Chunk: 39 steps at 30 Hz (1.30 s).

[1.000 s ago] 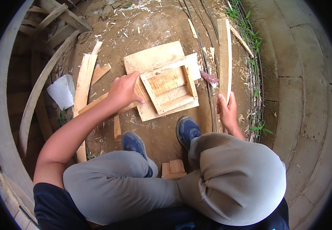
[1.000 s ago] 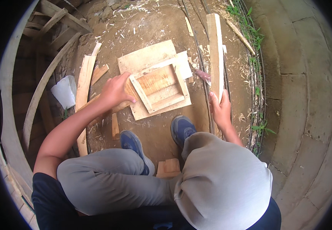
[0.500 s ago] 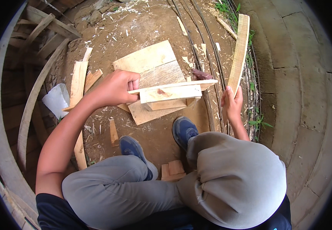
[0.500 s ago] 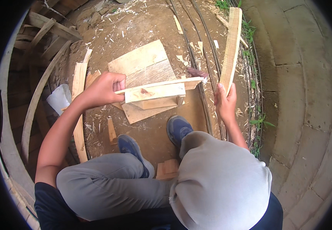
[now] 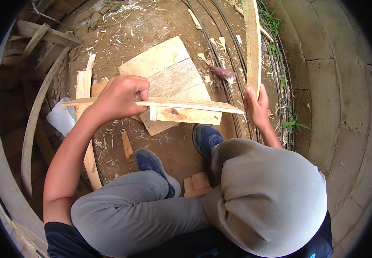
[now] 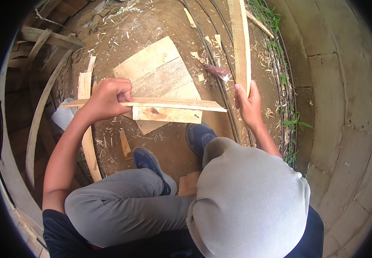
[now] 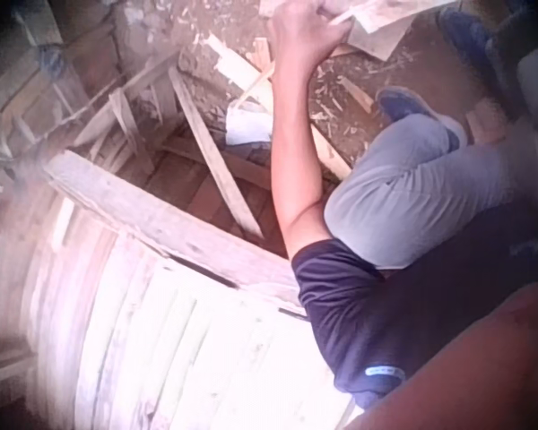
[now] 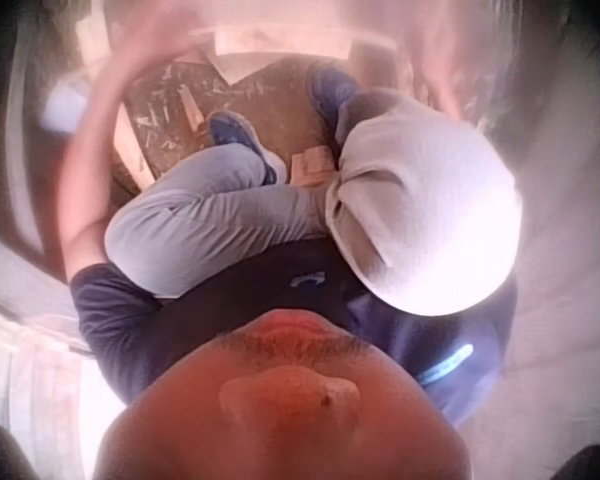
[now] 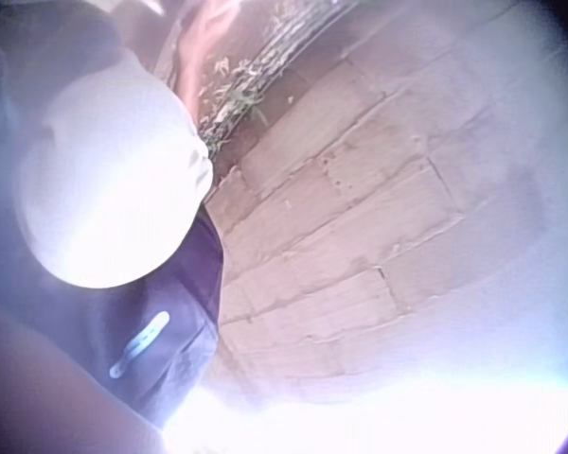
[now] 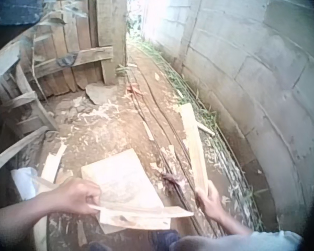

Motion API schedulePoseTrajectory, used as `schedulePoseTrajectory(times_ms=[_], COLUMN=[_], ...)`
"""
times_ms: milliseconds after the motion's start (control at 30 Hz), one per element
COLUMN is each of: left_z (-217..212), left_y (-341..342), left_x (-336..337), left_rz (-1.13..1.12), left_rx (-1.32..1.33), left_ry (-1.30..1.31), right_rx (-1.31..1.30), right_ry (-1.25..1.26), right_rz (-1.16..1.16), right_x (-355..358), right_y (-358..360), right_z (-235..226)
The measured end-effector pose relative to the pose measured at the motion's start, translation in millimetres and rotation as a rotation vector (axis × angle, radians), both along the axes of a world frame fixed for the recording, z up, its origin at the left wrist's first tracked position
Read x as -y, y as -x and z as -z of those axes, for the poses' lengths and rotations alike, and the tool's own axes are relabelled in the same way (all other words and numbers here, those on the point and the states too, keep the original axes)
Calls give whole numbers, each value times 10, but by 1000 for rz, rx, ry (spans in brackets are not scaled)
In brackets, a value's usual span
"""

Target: The person assembles a small wooden frame by hand, fitting together four pieces of wood. They then use a knife to trim and smooth the edges of the frame and other wooden pieces.

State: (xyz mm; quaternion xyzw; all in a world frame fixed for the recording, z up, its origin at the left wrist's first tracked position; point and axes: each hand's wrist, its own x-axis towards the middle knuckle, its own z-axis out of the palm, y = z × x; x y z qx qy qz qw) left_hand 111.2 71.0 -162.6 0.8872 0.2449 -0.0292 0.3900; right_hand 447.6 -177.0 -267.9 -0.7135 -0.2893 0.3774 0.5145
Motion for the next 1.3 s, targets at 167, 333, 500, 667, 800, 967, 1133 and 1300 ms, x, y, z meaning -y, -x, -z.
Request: schedulePoseTrajectory(times_ms=[167,333,500,667,800,967,1133,1300], left_z=[-85,-206,177,732,959,1085,1019,1037], left_y=[61,48,94,231,209,258,414,551], left_x=[-134,-333,-350,-273,-167,-34,-189,-440], left_rz=[-24,-213,-340,-328,-266,-263,-231,-241], left_rx=[138,292,373,289,243,112,-14,-141], left_ry=[-121,-500,-866,-922,-895,-657,-600,-315], right_rx=[0,-42,-81,-74,-79,-88,-95,-93], right_ry=[10,-96,-134,-159,-139,-88,-101,-90], right_rz=[25,61,77,71,66,62,55,65], right_x=[-31,-74,-116,-94,-56,-64,-42,-38], right_y=[34,-21,-42,-2,32,90,87,100], right_z=[-93,-105,-136,-85,-48,-78,-39,-15])
